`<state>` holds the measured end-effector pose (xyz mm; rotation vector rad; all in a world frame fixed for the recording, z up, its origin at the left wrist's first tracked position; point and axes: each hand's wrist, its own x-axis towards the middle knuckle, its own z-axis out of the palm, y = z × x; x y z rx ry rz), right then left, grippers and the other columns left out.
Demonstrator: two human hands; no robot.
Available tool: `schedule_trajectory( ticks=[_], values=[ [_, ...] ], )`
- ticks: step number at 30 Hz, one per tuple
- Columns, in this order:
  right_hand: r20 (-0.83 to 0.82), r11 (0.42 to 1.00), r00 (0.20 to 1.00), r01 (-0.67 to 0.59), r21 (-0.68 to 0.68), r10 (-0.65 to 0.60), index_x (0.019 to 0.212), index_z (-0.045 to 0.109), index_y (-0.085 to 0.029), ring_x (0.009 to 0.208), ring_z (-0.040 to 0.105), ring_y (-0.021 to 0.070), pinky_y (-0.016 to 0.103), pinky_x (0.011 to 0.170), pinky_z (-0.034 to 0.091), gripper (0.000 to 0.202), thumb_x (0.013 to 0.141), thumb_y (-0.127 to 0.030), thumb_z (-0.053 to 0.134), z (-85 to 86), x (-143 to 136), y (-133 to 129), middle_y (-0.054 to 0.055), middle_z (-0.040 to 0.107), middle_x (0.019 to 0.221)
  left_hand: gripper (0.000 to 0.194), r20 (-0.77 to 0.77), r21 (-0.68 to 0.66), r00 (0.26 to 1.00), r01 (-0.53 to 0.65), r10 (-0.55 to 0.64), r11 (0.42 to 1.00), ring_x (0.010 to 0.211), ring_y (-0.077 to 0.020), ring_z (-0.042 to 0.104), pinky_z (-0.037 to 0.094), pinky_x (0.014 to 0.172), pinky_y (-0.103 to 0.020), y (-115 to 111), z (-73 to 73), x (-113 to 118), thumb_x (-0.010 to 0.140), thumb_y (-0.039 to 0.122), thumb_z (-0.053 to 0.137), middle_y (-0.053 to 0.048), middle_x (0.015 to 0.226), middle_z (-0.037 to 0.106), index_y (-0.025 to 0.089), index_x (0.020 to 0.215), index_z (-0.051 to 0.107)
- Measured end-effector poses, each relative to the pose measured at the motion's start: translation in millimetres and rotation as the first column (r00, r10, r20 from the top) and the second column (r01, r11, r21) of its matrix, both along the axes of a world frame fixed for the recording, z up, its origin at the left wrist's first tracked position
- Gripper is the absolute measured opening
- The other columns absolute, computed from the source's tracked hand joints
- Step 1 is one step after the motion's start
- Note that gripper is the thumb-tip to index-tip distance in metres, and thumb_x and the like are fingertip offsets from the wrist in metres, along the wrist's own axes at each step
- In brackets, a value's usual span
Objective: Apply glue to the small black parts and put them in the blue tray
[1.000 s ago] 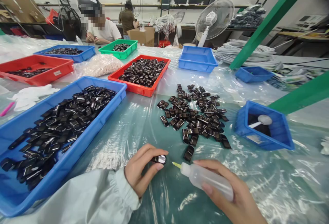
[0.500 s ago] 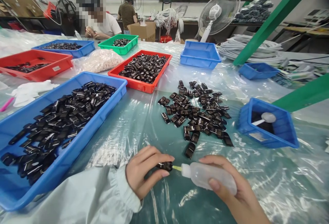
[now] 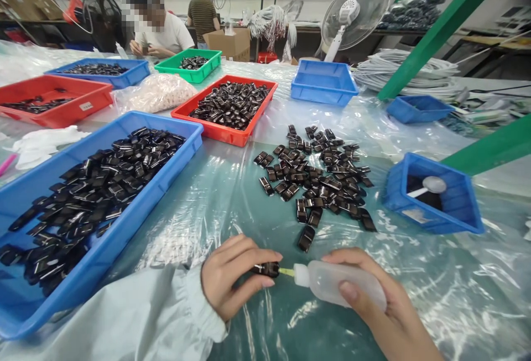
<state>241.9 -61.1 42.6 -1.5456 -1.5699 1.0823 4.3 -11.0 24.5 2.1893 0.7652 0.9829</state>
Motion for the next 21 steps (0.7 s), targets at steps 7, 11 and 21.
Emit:
schedule_trajectory(
  ticks=[7, 11, 21],
  values=[
    [0.030, 1.000, 0.999, 0.020, 0.019, -0.020, 0.088, 0.061, -0.030, 0.056, 0.062, 0.0203, 0.026, 0.039, 0.045, 0.026, 0.084, -0.052, 0.047, 3.7, -1.3, 4.2, 0.001, 0.065, 0.068, 0.025, -0.011, -0.010, 1.000, 0.028, -0.028, 1.000, 0.074, -0.0185, 0.054, 0.042, 0.066, -0.031, -0.3, -1.8, -1.1, 0.095, 0.031, 0.046, -0.009, 0.088, 0.064, 0.017, 0.113, 0.056],
    [0.026, 0.999, 0.999, 0.019, 0.033, -0.019, 0.087, 0.061, -0.031, 0.052, 0.060, 0.0178, 0.024, 0.038, 0.043, 0.023, 0.083, -0.051, 0.050, 5.6, -1.7, 5.8, 0.000, 0.065, 0.069, 0.024, -0.020, -0.002, 0.999, 0.039, -0.039, 0.999, 0.074, -0.0183, 0.053, 0.042, 0.066, -0.030, -0.1, -2.0, -1.4, 0.095, 0.030, 0.046, -0.008, 0.089, 0.064, 0.017, 0.114, 0.056],
    [-0.010, 0.999, 0.999, 0.045, -0.010, -0.045, 0.083, 0.062, -0.030, 0.047, 0.054, 0.0161, 0.024, 0.037, 0.041, 0.024, 0.080, -0.052, 0.054, 10.6, -1.5, 4.1, -0.001, 0.060, 0.062, 0.024, -0.032, -0.009, 0.998, 0.054, -0.054, 0.999, 0.076, -0.0187, 0.054, 0.043, 0.067, -0.032, -0.8, -1.6, -1.6, 0.095, 0.029, 0.047, -0.008, 0.089, 0.063, 0.018, 0.114, 0.055]
  ],
)
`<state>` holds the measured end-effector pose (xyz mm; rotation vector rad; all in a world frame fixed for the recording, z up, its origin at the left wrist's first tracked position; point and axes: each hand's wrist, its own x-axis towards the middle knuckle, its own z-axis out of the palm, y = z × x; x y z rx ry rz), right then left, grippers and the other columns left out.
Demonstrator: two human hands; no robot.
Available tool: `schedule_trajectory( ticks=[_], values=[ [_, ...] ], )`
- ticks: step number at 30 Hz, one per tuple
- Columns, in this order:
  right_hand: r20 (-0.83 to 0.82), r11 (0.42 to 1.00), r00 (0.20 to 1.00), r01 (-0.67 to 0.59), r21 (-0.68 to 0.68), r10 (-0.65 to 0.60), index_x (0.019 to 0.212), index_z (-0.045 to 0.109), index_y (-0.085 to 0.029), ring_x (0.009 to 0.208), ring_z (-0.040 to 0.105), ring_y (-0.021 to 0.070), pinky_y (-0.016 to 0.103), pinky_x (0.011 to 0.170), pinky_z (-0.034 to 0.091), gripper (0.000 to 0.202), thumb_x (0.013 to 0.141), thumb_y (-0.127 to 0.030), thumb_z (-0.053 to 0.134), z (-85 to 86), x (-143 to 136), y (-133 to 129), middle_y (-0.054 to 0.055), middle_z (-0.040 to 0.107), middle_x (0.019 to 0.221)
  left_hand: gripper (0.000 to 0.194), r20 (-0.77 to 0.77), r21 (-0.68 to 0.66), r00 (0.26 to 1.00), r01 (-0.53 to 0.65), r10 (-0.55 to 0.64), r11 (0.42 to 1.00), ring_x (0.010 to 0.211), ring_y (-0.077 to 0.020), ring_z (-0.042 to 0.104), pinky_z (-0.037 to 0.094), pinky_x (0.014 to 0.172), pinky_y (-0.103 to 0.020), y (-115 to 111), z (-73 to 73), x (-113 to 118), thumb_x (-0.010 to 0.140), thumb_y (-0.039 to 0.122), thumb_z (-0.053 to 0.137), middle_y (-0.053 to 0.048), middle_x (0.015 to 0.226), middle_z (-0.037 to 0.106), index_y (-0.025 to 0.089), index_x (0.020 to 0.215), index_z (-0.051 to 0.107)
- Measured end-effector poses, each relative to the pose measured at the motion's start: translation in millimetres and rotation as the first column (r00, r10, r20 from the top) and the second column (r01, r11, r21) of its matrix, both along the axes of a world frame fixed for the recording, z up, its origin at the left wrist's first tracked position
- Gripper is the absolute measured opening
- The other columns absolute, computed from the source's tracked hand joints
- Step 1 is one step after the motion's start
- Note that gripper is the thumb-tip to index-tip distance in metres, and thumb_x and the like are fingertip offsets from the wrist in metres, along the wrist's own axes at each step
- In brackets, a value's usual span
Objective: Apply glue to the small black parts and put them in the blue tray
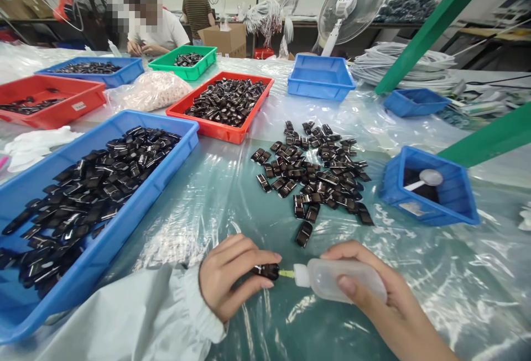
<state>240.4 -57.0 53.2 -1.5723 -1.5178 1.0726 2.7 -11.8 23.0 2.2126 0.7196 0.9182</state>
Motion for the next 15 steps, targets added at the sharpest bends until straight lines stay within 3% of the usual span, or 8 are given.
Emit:
schedule_trajectory(
  ticks=[3, 10, 15],
  values=[
    [0.001, 0.999, 0.999, -0.047, 0.007, 0.047, 0.084, 0.062, -0.030, 0.050, 0.056, 0.0174, 0.023, 0.036, 0.040, 0.023, 0.082, -0.051, 0.053, -0.7, 1.5, 0.6, 0.000, 0.061, 0.063, 0.022, -0.007, 0.006, 1.000, 0.007, -0.007, 1.000, 0.076, -0.0188, 0.054, 0.043, 0.068, -0.032, -0.3, 0.1, -0.3, 0.094, 0.028, 0.048, -0.008, 0.089, 0.063, 0.018, 0.113, 0.055],
    [-0.140, 0.997, 0.987, 0.072, -0.031, -0.076, 0.083, 0.063, -0.031, 0.046, 0.048, 0.0137, 0.022, 0.039, 0.037, 0.025, 0.075, -0.054, 0.060, 3.7, -9.9, -3.4, -0.002, 0.059, 0.063, 0.025, -0.037, -0.029, 0.999, -0.026, 0.025, 0.999, 0.076, -0.0194, 0.053, 0.042, 0.066, -0.031, -1.3, -0.4, -0.4, 0.093, 0.021, 0.048, -0.008, 0.087, 0.061, 0.017, 0.117, 0.053],
    [-0.103, 0.991, 0.986, 0.126, -0.033, -0.129, 0.084, 0.062, -0.033, 0.046, 0.049, 0.0144, 0.023, 0.040, 0.038, 0.026, 0.074, -0.057, 0.060, 1.6, -12.7, -6.1, -0.003, 0.060, 0.064, 0.025, -0.058, -0.078, 0.997, -0.064, 0.059, 0.995, 0.081, -0.0189, 0.053, 0.044, 0.071, -0.031, -4.6, 0.8, -0.3, 0.093, 0.019, 0.043, -0.008, 0.092, 0.058, 0.018, 0.115, 0.054]
  ],
)
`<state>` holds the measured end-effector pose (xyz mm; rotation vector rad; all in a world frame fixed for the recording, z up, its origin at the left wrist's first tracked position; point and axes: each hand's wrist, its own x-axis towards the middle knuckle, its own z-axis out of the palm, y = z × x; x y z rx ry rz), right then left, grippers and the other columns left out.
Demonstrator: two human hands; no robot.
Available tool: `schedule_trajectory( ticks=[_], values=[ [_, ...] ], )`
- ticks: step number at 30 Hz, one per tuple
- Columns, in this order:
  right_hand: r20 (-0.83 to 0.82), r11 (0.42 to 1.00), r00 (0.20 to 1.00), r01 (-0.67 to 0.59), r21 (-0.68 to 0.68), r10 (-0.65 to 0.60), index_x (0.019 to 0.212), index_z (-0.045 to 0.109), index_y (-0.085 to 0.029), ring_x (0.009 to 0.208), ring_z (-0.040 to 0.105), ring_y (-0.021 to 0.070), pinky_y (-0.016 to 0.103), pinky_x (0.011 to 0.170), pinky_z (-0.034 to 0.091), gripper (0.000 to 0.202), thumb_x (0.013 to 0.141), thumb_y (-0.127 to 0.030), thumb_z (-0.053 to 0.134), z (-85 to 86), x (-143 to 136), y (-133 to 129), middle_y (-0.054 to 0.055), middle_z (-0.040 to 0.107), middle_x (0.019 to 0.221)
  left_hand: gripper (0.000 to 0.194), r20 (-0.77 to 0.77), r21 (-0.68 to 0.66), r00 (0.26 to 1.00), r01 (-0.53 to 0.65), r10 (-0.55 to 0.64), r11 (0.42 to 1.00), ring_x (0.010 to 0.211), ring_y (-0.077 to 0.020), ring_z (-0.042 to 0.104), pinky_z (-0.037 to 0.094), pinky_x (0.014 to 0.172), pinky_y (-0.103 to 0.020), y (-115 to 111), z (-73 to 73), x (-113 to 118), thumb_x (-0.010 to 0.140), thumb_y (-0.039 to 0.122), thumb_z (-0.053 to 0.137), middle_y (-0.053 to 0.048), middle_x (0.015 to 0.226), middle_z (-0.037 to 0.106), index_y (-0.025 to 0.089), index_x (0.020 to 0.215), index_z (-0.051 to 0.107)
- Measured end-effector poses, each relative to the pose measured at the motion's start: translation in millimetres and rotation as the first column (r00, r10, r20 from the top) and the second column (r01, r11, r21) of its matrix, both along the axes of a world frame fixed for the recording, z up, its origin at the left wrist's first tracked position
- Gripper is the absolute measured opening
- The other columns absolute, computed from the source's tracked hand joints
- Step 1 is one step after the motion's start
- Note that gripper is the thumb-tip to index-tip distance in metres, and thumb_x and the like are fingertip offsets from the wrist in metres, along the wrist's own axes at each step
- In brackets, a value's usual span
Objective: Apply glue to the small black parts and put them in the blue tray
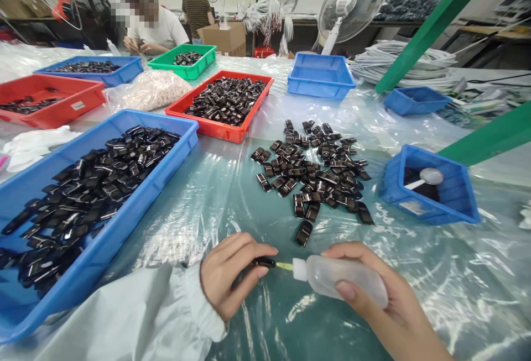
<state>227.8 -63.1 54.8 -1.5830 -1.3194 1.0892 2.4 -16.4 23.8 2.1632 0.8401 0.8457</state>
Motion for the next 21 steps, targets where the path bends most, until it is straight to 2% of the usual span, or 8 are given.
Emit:
schedule_trajectory(
  ticks=[4, 9, 16, 21],
  values=[
    [0.089, 0.999, 0.996, -0.031, 0.026, 0.028, 0.090, 0.058, -0.033, 0.046, 0.051, 0.0155, 0.023, 0.039, 0.039, 0.023, 0.079, -0.054, 0.055, -4.3, 6.6, 0.5, -0.003, 0.060, 0.062, 0.032, -0.017, -0.021, 1.000, -0.003, 0.002, 1.000, 0.085, -0.0191, 0.053, 0.046, 0.073, -0.032, -0.1, 1.3, -1.5, 0.096, 0.023, 0.035, -0.008, 0.097, 0.052, 0.020, 0.123, 0.052],
    [0.222, 0.978, 0.967, -0.158, 0.138, 0.125, 0.095, 0.055, -0.033, 0.047, 0.056, 0.0153, 0.023, 0.038, 0.044, 0.015, 0.085, -0.044, 0.052, -7.8, 14.5, 3.2, -0.003, 0.066, 0.070, 0.034, 0.006, -0.018, 0.999, -0.041, 0.041, 0.999, 0.094, -0.0187, 0.053, 0.046, 0.080, -0.031, 3.3, -0.9, -2.5, 0.093, 0.016, 0.043, -0.008, 0.105, 0.053, 0.022, 0.126, 0.049],
    [0.239, 0.975, 0.962, -0.172, 0.138, 0.135, 0.097, 0.053, -0.037, 0.048, 0.058, 0.0152, 0.022, 0.037, 0.043, 0.013, 0.086, -0.043, 0.050, -11.2, 15.5, 5.9, -0.006, 0.065, 0.067, 0.029, 0.049, -0.030, 0.997, -0.061, 0.063, 0.998, 0.096, -0.0180, 0.054, 0.046, 0.082, -0.030, 4.3, -0.7, -2.6, 0.089, 0.013, 0.051, -0.007, 0.106, 0.055, 0.020, 0.117, 0.054],
    [0.239, 0.966, 0.952, -0.227, 0.126, 0.192, 0.098, 0.054, -0.035, 0.053, 0.061, 0.0157, 0.022, 0.041, 0.046, 0.013, 0.089, -0.040, 0.047, -11.3, 18.5, 8.4, -0.004, 0.067, 0.074, 0.027, 0.053, -0.020, 0.997, -0.050, 0.051, 0.999, 0.093, -0.0193, 0.055, 0.047, 0.080, -0.032, 4.4, -1.1, -2.9, 0.090, 0.014, 0.049, -0.008, 0.103, 0.055, 0.020, 0.116, 0.055]
  ],
)
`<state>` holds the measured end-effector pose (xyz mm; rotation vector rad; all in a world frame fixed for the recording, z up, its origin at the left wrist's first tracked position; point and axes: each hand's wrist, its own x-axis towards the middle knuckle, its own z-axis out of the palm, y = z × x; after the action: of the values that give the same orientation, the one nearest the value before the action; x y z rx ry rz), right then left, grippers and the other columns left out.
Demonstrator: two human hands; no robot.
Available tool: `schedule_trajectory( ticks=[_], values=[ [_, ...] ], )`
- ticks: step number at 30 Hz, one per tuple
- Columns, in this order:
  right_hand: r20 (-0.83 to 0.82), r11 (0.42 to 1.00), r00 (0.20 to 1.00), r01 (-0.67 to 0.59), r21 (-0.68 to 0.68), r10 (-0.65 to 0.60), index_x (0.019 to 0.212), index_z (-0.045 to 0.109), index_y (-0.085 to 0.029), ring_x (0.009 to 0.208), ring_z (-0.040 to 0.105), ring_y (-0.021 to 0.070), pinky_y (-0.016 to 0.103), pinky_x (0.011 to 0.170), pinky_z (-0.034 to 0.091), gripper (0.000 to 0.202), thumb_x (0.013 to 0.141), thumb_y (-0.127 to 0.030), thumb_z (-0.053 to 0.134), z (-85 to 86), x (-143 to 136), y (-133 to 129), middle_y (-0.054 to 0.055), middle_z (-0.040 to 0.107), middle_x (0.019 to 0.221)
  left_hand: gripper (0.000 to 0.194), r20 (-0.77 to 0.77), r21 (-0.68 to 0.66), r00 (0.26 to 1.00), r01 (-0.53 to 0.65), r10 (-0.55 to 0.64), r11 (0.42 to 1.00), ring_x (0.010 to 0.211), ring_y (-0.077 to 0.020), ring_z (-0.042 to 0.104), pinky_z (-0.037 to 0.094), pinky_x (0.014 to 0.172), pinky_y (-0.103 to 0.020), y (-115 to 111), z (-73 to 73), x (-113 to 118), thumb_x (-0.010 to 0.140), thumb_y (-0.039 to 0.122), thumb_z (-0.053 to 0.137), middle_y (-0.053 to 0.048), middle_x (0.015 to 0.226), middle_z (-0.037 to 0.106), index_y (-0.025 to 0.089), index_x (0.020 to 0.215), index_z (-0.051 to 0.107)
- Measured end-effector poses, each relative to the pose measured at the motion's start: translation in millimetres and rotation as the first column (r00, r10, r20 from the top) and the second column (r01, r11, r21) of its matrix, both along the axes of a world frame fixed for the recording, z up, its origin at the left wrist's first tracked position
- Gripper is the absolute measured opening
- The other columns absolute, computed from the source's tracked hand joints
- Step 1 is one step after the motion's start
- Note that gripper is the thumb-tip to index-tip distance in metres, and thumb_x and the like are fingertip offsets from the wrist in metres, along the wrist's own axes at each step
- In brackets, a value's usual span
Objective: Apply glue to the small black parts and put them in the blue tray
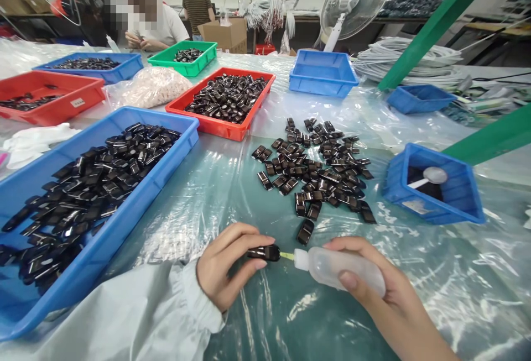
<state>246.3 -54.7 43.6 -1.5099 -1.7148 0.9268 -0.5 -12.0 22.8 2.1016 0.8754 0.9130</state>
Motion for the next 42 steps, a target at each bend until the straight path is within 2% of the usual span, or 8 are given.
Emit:
schedule_trajectory(
  ticks=[11, 18, 34, 37, 42],
  values=[
    [-0.022, 1.000, 1.000, 0.014, -0.028, -0.014, 0.093, 0.056, -0.034, 0.052, 0.058, 0.0153, 0.022, 0.039, 0.043, 0.014, 0.088, -0.043, 0.048, 3.8, 0.4, 0.8, -0.004, 0.064, 0.070, 0.026, 0.003, 0.026, 1.000, 0.008, -0.008, 1.000, 0.092, -0.0193, 0.055, 0.048, 0.078, -0.033, 0.0, 0.3, 0.5, 0.090, 0.013, 0.048, -0.009, 0.102, 0.055, 0.017, 0.114, 0.056],
    [-0.031, 0.996, 0.999, 0.024, -0.082, -0.027, 0.093, 0.058, -0.030, 0.058, 0.060, 0.0177, 0.023, 0.041, 0.043, 0.021, 0.086, -0.046, 0.048, 3.8, 1.0, 1.8, 0.000, 0.064, 0.072, 0.025, -0.003, 0.030, 1.000, 0.025, -0.025, 0.999, 0.091, -0.0204, 0.054, 0.047, 0.077, -0.035, -0.2, 1.2, 0.3, 0.092, 0.014, 0.047, -0.010, 0.101, 0.055, 0.019, 0.115, 0.055],
    [-0.051, 0.992, 0.999, 0.001, -0.129, -0.008, 0.094, 0.056, -0.032, 0.053, 0.057, 0.0162, 0.022, 0.041, 0.044, 0.018, 0.086, -0.046, 0.048, 5.1, 2.5, -0.9, -0.002, 0.062, 0.070, 0.027, -0.004, 0.037, 0.999, 0.033, -0.033, 0.999, 0.092, -0.0198, 0.053, 0.046, 0.079, -0.032, -0.5, 1.6, 0.7, 0.090, 0.011, 0.048, -0.009, 0.101, 0.055, 0.017, 0.115, 0.055],
    [-0.058, 0.991, 0.998, 0.010, -0.135, -0.018, 0.096, 0.056, -0.032, 0.057, 0.059, 0.0174, 0.023, 0.042, 0.047, 0.020, 0.086, -0.047, 0.048, 6.7, 5.2, 0.6, -0.001, 0.063, 0.069, 0.027, -0.009, 0.033, 1.000, 0.005, -0.004, 0.999, 0.093, -0.0198, 0.054, 0.046, 0.079, -0.032, -1.8, 1.2, 0.7, 0.091, 0.012, 0.046, -0.009, 0.102, 0.055, 0.019, 0.116, 0.054],
    [-0.071, 0.990, 0.993, 0.092, -0.111, -0.100, 0.095, 0.060, -0.029, 0.063, 0.064, 0.0186, 0.024, 0.048, 0.053, 0.024, 0.085, -0.048, 0.050, 9.0, 11.0, 5.9, 0.002, 0.067, 0.081, 0.028, -0.012, -0.021, 0.995, -0.102, 0.102, 0.995, 0.098, -0.0205, 0.054, 0.046, 0.082, -0.032, -0.8, -1.4, 0.2, 0.091, 0.014, 0.044, -0.008, 0.107, 0.053, 0.024, 0.116, 0.054]
  ],
)
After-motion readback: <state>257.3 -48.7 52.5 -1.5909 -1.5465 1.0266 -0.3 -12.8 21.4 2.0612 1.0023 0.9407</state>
